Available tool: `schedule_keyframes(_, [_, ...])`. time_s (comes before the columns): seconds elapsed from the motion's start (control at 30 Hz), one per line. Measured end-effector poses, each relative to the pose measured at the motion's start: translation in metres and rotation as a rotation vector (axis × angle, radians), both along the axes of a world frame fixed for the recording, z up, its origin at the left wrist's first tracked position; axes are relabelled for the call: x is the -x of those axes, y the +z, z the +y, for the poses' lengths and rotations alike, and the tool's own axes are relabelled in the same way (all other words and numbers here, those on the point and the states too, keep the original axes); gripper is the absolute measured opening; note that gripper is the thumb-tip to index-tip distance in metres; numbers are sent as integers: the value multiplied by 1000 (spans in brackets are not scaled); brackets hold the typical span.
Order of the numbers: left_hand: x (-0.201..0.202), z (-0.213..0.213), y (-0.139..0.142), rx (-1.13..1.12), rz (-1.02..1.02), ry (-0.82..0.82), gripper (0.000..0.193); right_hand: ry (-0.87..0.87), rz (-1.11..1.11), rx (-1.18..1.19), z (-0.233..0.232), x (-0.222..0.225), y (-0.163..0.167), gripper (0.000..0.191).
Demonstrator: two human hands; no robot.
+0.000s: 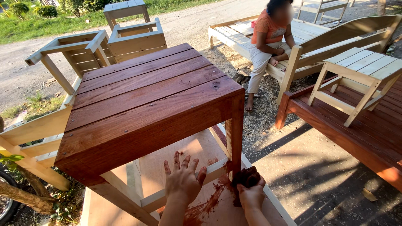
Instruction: The person applies reddish-brown stain to a small wooden stool using a cloth. They repeatedly dip the cloth into a bucket of stain and wipe the top surface, edges, and legs of the stool. A woman sits barefoot on a nearby bench in the background.
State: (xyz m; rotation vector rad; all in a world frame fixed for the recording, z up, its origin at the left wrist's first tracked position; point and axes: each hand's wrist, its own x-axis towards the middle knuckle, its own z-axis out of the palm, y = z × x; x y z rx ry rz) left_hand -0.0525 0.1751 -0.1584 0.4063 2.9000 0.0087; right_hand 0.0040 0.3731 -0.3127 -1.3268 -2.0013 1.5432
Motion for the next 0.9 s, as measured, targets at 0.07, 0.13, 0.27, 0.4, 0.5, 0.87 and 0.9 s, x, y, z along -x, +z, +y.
schedule_keyframes(0.07, [1,1,-1,-2,3,-2,76,-64,107,59,-2,0,0,92])
schedule_keyframes(0.13, [0,1,-2,2,6,-13,76,-20,5,116,4,-4,-2,86])
schedule_keyframes(0.27, [-1,3,-2,30,8,-16,77,197,245,504,36,-22,-4,60])
schedule_keyframes(0.4, [-3,1,-3,24,20,-17,77,43,479,750,63,-41,8,53])
schedule_keyframes(0.5, [-3,0,-4,17,16,-25,76,-129,449,702,67,-31,18,42])
schedule_keyframes(0.87, [1,0,-5,-16,27,-28,75,-197,156,-75,-34,-8,-6,79])
schedule_keyframes(0.9, [1,-1,-5,-18,21,-26,75,-195,132,-43,-37,-9,-7,80])
